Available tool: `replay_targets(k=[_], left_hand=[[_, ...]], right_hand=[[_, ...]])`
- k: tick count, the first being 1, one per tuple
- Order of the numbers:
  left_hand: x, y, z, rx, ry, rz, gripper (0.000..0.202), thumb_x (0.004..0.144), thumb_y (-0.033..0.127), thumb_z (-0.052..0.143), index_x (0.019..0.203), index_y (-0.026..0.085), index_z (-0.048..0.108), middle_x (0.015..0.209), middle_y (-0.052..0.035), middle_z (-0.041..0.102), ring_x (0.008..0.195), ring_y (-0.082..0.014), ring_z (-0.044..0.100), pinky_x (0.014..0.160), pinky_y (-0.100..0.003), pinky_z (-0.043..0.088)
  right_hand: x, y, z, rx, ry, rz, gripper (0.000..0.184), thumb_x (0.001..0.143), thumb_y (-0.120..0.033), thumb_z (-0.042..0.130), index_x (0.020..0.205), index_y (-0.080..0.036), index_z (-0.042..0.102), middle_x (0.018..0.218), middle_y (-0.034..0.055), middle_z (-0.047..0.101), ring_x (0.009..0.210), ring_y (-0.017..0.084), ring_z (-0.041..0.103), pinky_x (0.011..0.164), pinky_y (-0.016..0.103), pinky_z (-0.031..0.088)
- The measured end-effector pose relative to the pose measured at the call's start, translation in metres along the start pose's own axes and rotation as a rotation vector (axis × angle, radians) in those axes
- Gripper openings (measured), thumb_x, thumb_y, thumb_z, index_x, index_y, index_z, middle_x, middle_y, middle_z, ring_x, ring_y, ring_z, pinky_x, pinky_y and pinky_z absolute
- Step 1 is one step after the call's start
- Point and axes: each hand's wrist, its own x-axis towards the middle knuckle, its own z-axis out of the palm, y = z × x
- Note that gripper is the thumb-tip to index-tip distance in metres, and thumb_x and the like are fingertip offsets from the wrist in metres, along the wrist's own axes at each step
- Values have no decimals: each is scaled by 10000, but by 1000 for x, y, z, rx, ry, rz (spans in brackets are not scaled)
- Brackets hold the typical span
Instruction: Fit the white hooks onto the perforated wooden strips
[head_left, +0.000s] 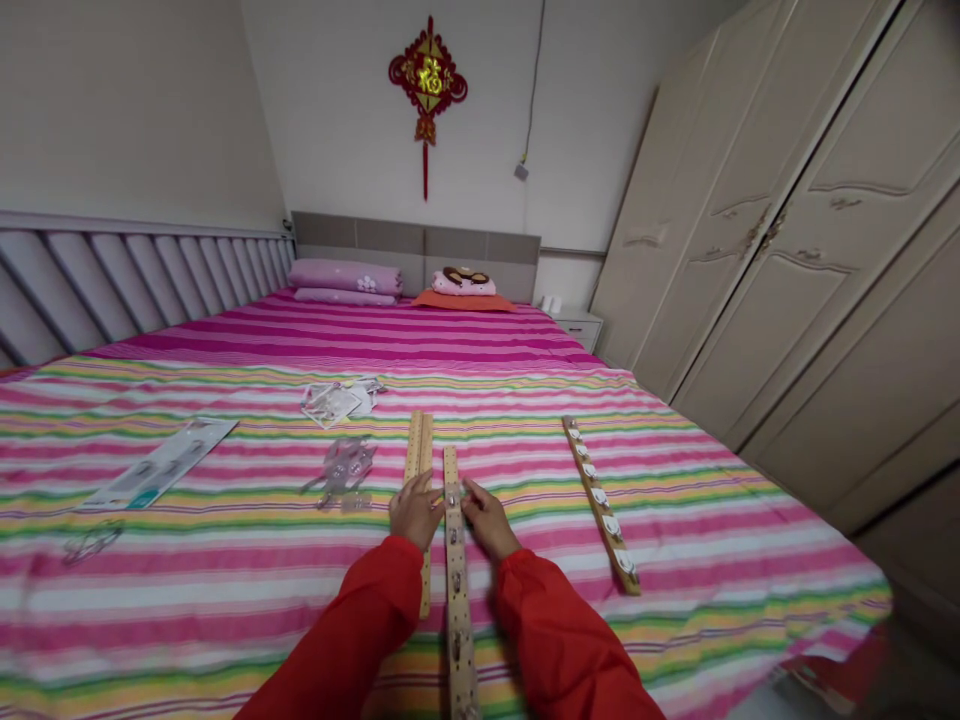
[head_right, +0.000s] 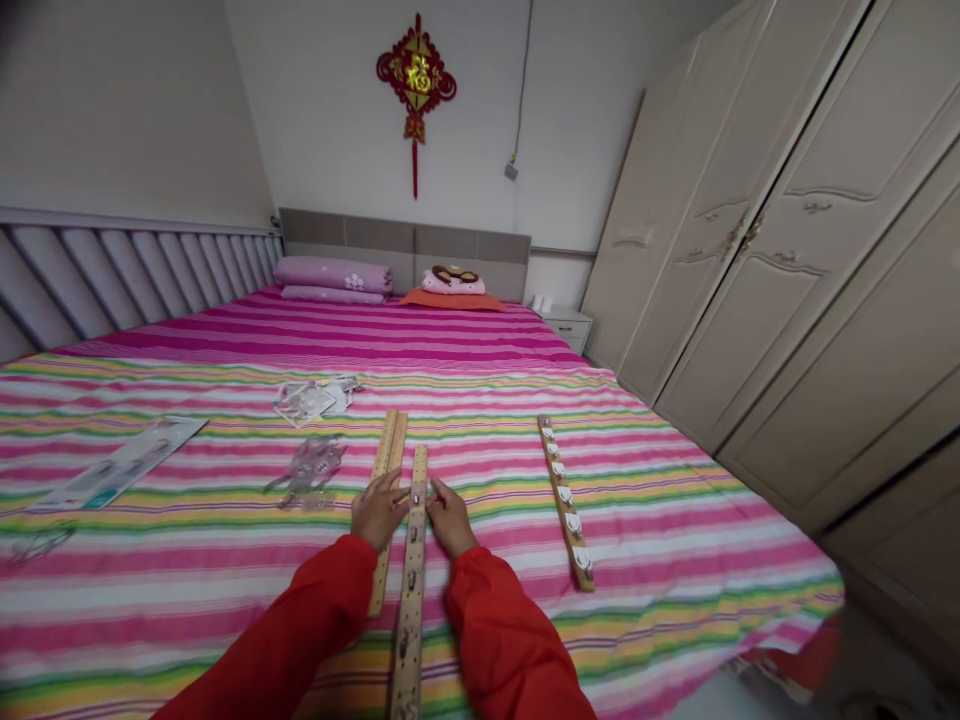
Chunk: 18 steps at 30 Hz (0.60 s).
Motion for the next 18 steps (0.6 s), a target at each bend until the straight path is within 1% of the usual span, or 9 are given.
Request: replay_targets(k=[2,4,6,8,11,13,16,18], left_hand=[[1,1,0,16,-28,-16,235,822,339,513,897,315,734,1441,24,426,1335,-260,323,1058,-486,247],[1,2,0,23,-52,-27,241,832,349,501,832,321,741,1449,50,411,1346,-249,306,1073,-475,225],[1,2,0,25,-66,-27,255,838,348,491,801,312,741,1453,54,405,1353,-240,297,1082,-464,208],[-1,3,0,28,-69,-20,264,840,335,487,768,300,739,1453,50,404,1357,-233,293,1086,-465,195],[-9,4,0,40,-64,-12,266,836,312,487,734,288,731,1446,43,415,1359,-237,290,1079,-490,189],[-16,4,0,44,-72,-6,269,839,303,482,734,285,729,1448,40,413,1368,-248,275,1074,-514,184],[-23,3,1,31,-78,19,259,844,303,477,790,296,731,1453,36,406,1380,-261,250,1079,-535,165],[-26,3,1,16,-80,28,246,845,304,482,841,308,728,1445,29,419,1381,-264,247,1083,-547,151]], right_hand=[[1,-2,1,50,-16,46,472,636,-286,629,1089,-173,697,693,1,657,616,152,522,661,305,460],[0,-8,2,67,-39,59,373,619,-296,636,951,-172,751,651,2,659,612,158,526,633,298,453],[-2,-14,3,76,-66,60,291,613,-305,636,834,-175,774,600,2,653,601,160,529,608,291,450],[-5,-20,3,91,-88,69,255,609,-306,635,772,-172,778,541,-3,634,559,149,517,584,284,444],[-13,-24,2,111,-108,83,233,601,-303,645,731,-164,779,487,-5,613,517,139,507,568,282,443],[-19,-25,1,119,-113,85,225,596,-316,661,717,-166,778,492,4,625,537,151,529,571,287,449],[-27,-25,0,146,-119,81,230,590,-340,684,719,-174,776,560,22,667,600,169,563,598,293,456],[-31,-25,-1,169,-114,91,250,591,-351,695,742,-170,776,583,24,675,587,161,551,586,285,448]])
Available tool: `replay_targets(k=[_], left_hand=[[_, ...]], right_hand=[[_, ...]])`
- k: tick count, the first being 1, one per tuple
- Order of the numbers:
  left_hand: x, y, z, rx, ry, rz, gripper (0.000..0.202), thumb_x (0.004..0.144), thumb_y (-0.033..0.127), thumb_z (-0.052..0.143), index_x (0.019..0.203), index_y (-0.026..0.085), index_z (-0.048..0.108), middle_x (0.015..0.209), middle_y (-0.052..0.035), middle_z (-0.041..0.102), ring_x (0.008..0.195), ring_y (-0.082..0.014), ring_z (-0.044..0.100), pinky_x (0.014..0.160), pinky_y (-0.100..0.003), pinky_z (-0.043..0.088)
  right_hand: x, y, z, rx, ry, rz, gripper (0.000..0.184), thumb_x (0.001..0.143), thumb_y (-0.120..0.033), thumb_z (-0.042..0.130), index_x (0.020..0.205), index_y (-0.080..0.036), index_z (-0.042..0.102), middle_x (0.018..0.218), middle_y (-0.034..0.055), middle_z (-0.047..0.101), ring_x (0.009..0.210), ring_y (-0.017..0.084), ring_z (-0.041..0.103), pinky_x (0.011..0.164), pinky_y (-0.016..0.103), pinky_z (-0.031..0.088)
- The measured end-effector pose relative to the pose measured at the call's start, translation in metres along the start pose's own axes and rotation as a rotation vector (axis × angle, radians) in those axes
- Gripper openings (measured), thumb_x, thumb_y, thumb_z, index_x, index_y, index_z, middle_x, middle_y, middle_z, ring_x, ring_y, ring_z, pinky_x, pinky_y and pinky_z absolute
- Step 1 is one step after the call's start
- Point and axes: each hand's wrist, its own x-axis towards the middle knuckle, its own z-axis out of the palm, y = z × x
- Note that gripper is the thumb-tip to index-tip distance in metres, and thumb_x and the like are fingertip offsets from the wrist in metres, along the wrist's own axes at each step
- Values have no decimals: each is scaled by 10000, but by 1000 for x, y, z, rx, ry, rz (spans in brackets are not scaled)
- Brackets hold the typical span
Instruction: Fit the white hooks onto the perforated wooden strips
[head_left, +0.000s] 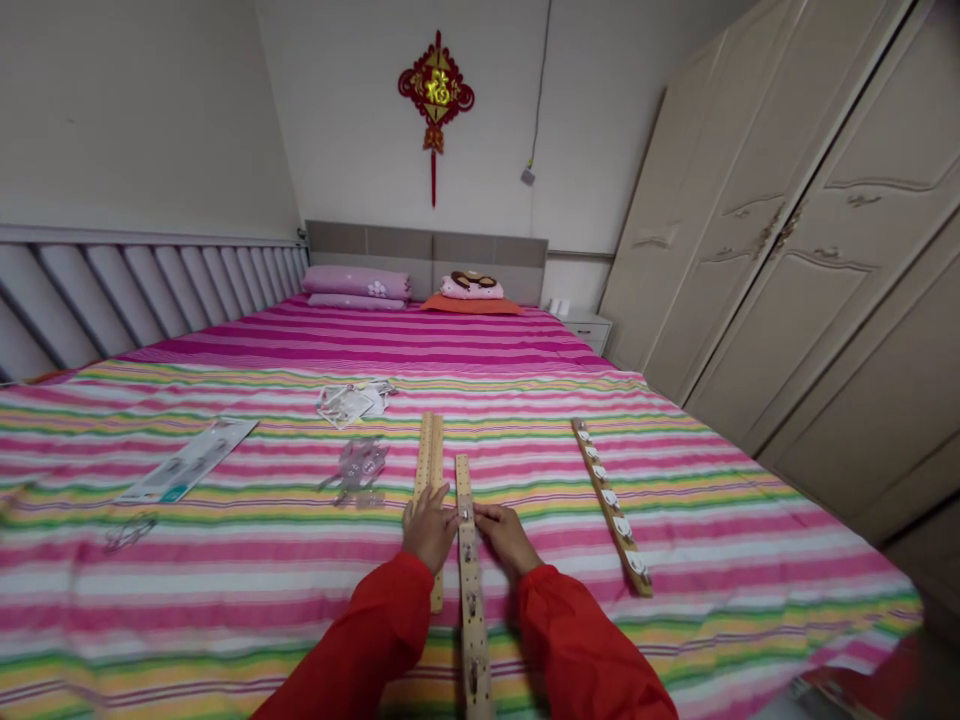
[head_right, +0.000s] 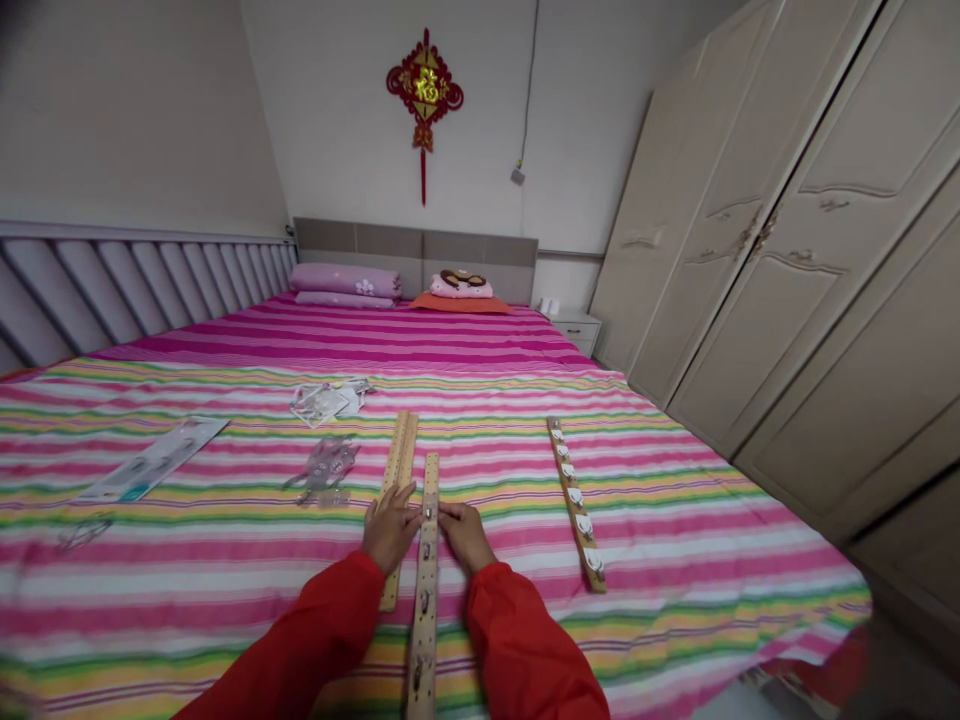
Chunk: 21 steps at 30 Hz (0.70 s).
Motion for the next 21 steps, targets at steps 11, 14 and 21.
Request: replay_targets(k=[11,14,21], left_hand=[[-2,-59,-29,-351,347,-40,279,786,289,510,929,170,718,1209,-113,603,1145,-229,521,1013,-394,390],[-5,-91,-42,-397,564,-116,328,760,367,514,932,157,698,1091,-118,618,1053,-237,557,961,-384,437],[-11,-117,-44,-352,656,-252,485,686,467,517,976,108,666,886,-107,614,866,-248,569,852,-396,478]], right_hand=[[-3,2,-4,33,69,41,309,611,-342,715,864,-172,767,572,-11,636,499,105,427,480,234,353],[-4,5,-4,77,93,60,327,598,-337,731,874,-161,759,563,-13,629,485,99,430,486,237,358],[-10,5,-6,103,90,20,405,588,-394,768,924,-169,736,758,42,706,667,162,591,651,296,467]])
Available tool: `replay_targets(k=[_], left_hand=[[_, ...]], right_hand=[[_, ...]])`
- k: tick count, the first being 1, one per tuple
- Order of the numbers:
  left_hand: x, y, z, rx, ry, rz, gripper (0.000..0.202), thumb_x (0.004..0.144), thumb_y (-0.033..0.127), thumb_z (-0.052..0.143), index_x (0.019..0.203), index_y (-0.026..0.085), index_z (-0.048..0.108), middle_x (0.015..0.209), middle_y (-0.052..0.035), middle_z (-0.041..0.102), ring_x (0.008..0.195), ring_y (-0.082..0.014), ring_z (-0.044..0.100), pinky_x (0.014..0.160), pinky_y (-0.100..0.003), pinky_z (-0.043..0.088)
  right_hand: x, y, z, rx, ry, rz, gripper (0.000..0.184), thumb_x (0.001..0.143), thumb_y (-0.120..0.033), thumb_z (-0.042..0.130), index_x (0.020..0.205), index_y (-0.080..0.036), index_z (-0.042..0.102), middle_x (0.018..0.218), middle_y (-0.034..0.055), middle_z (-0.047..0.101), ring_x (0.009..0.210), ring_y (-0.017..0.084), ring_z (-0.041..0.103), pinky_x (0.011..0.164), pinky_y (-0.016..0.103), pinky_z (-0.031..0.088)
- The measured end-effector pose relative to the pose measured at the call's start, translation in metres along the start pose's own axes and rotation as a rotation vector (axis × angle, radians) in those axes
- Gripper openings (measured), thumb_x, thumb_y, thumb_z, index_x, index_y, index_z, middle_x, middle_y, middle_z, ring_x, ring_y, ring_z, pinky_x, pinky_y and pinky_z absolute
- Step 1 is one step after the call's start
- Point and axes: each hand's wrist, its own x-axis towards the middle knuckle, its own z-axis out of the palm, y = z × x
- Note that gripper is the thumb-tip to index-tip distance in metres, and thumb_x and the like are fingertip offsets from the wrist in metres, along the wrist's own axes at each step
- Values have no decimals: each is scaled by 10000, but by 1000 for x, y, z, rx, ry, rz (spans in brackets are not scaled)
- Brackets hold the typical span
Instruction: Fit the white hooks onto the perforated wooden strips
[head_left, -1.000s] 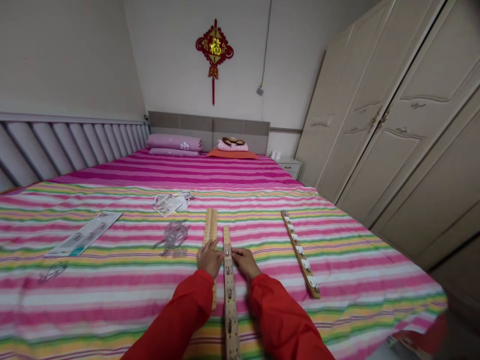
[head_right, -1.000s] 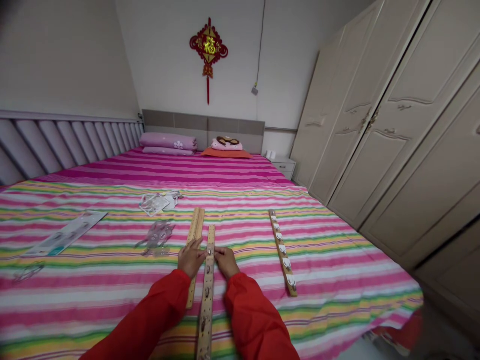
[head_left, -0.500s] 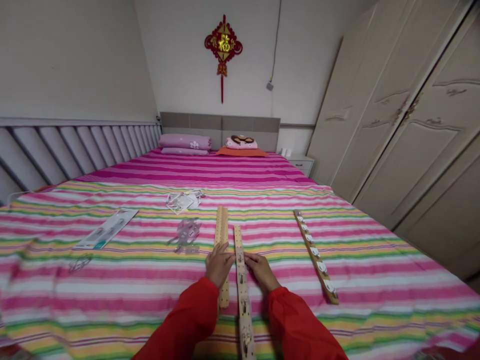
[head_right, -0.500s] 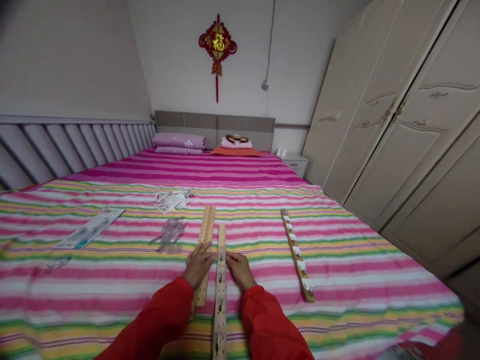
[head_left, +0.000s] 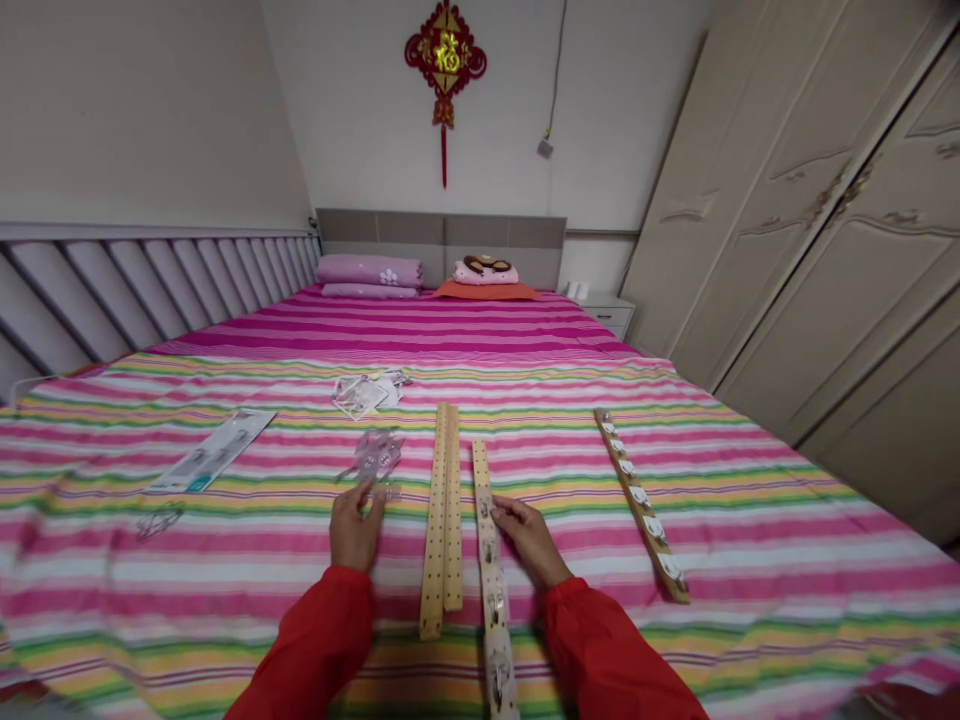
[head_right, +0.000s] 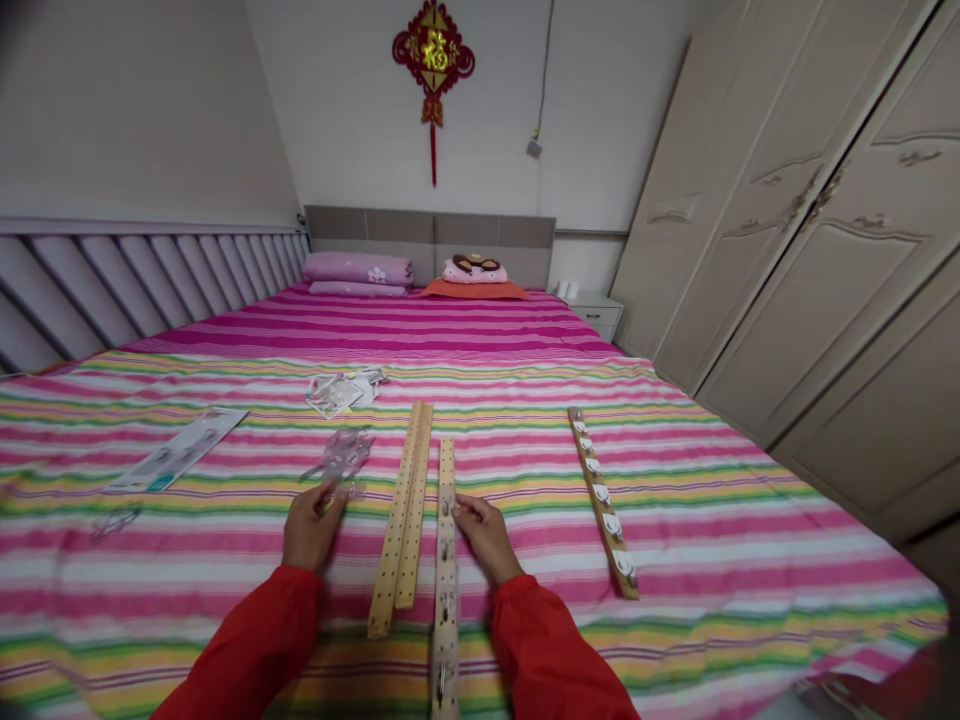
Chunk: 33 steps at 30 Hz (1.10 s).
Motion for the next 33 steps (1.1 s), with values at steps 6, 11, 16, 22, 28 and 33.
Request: replay_targets(k=[6,11,16,22,28,33], left_hand=[[-1,7,4,-103,18,-173,408,655,409,532,929,137,666,797,-60,640,715,-191,584,789,-352,494],[2,11,-4,-198,-17,-320,367,618,333,580,901,116,666,685,-35,642,660,-180,594,726,-325,504],[2,18,-13,-369,-19,-434,282,589,261,626,833,128,673,675,-20,668,682,-170,620,706,-307,503],[-15,50,-26,-810,-84,-673,192,616,133,680,807,139,656,630,20,644,530,-63,563,539,-180,471],[-41,91,-42,-947,-213,-819,212,727,18,598,893,140,646,626,10,633,531,-42,576,532,-133,489],[-58,118,-45,-948,-328,-839,330,751,24,563,1050,151,621,636,10,627,538,-50,576,527,-138,481]], right_hand=[[-2,-3,0,-8,13,20,424,595,-416,770,928,-157,731,710,33,692,602,146,564,598,281,449],[-5,-8,2,24,41,25,362,581,-379,778,867,-162,734,625,-1,647,520,108,493,519,246,394],[-6,-14,3,63,70,48,354,560,-369,785,831,-149,729,597,2,642,482,99,483,488,241,388],[-7,-16,2,140,124,50,346,544,-380,787,781,-141,708,588,2,627,454,96,490,441,228,359],[-32,-33,16,18,103,-93,274,638,-409,726,742,-160,677,535,-29,550,446,96,445,448,233,366],[-66,-64,37,-225,9,-327,254,727,-330,670,940,-198,712,777,29,603,616,132,512,561,255,442]])
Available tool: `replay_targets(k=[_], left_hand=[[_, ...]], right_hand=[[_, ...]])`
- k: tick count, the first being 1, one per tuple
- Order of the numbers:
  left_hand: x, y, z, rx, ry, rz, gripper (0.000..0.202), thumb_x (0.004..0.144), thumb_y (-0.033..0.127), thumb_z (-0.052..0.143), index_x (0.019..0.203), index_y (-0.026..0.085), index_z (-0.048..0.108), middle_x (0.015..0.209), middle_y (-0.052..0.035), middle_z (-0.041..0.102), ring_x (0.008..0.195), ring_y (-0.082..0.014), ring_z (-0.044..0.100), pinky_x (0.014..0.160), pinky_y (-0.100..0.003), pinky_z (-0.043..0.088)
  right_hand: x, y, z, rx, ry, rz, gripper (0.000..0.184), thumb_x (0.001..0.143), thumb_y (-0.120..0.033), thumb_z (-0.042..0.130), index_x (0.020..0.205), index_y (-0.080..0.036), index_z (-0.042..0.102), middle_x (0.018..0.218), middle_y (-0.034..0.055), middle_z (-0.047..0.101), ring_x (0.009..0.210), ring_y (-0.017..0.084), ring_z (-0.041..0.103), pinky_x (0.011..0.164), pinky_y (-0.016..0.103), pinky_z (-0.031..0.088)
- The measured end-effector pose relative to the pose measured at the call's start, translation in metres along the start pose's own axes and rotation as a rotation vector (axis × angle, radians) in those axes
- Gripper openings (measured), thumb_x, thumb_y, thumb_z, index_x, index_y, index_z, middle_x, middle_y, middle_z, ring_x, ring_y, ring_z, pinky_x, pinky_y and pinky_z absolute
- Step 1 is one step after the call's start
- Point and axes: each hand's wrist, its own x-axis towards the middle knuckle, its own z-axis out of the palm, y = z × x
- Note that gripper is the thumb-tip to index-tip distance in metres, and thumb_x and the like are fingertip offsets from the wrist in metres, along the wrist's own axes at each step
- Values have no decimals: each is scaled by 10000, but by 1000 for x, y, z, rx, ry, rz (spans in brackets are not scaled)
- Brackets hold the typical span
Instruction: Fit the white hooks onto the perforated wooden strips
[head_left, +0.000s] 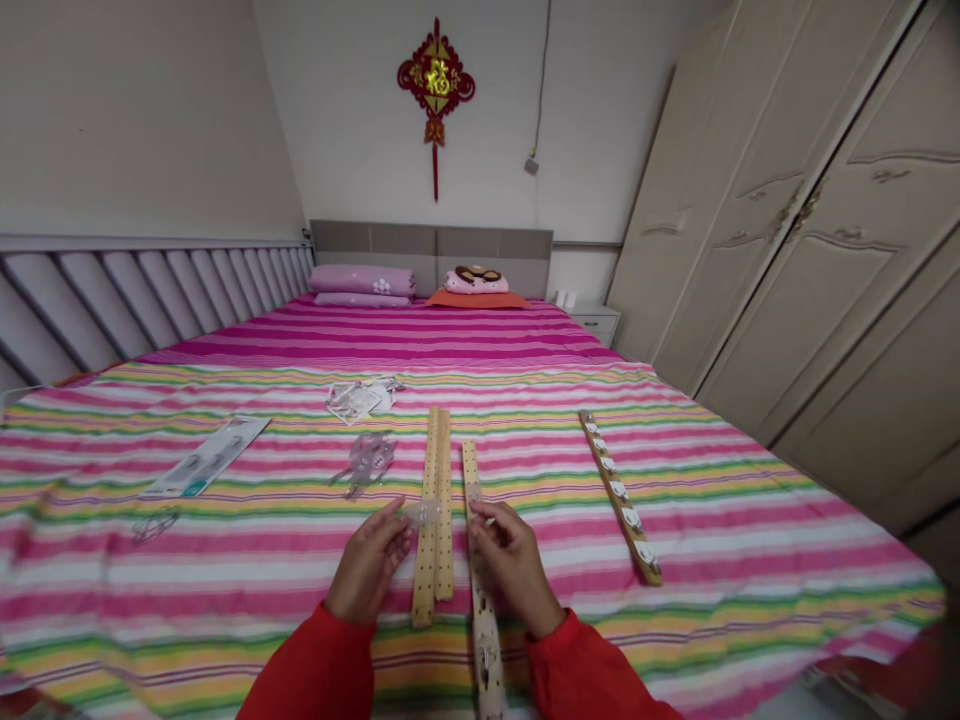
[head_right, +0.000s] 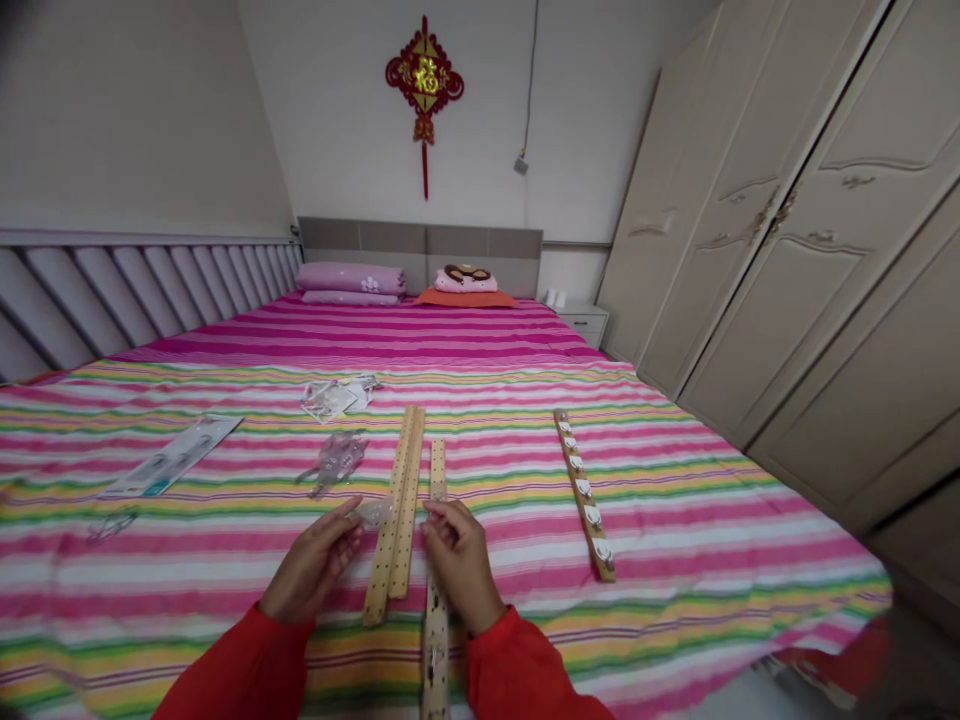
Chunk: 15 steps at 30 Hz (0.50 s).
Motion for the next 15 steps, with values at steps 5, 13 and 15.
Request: replay_targets(k=[5,13,15], left_hand=[[-17,-5,15,55,-94,-24,456,719,68,605,1167,145,570,613,31,592,530,-51,547,529,-148,466],[-28,-11,18,125,-196,2,534,637,203,731,1150,153,591,640,31,585,582,-64,544,576,-168,454],[-27,-12,18,141,-238,29,491,631,321,752,1073,141,636,691,2,610,624,-79,558,603,-185,458]], right_hand=[[-12,-19,3,-124,-93,-190,219,817,-248,596,1006,-247,707,876,50,615,725,160,560,610,268,448],[-21,-24,-2,-84,-42,-219,150,829,-231,579,873,-225,722,852,56,628,776,173,573,646,276,453],[-21,-24,-1,-19,7,-152,112,793,-253,618,816,-211,720,826,48,624,735,162,561,619,264,440]])
